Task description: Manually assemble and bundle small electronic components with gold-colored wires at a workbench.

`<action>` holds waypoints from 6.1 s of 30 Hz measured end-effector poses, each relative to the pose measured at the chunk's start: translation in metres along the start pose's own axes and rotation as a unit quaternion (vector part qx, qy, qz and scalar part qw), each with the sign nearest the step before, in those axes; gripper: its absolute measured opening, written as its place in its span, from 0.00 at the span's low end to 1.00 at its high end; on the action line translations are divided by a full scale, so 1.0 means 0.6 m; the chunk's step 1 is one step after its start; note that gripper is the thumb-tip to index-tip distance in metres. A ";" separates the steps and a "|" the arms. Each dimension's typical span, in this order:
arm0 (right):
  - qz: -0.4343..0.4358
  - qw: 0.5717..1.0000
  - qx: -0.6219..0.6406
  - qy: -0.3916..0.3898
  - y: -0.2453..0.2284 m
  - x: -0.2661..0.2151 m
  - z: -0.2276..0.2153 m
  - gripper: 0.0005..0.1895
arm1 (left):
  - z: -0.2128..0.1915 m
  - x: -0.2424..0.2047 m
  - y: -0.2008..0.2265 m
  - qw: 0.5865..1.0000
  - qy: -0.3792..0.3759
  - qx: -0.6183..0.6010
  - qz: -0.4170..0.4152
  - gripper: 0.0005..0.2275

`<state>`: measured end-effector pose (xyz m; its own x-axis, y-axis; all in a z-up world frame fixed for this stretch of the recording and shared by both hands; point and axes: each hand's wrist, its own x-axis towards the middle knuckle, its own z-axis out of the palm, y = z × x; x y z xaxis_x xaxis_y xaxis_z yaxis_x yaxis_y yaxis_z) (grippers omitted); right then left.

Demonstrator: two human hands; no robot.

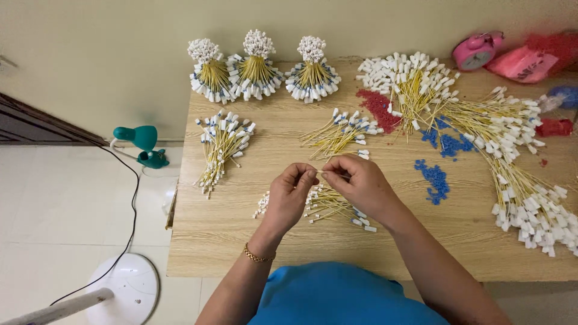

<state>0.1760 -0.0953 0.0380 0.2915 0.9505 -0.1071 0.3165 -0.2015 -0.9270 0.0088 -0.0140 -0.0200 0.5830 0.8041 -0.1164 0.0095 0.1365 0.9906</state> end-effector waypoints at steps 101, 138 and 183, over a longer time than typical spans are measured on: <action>0.031 0.999 -0.011 0.018 -0.059 -0.028 -0.007 0.08 | 0.011 -0.025 0.013 0.975 -0.024 -0.217 -0.043 0.06; 0.058 0.996 -0.064 0.002 -0.022 -0.026 0.003 0.09 | 0.027 -0.018 -0.035 0.977 0.018 -0.205 -0.048 0.07; 0.095 0.939 -0.313 0.104 0.247 0.052 -0.051 0.12 | 0.008 0.007 -0.147 0.963 -0.021 0.241 -0.115 0.08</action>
<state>0.2595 -0.1027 -0.0917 0.5456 0.8300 -0.1161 0.6910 -0.5238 -0.4982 0.0142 -0.0255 -0.1077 0.5527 0.7590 -0.3442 0.5131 0.0156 0.8582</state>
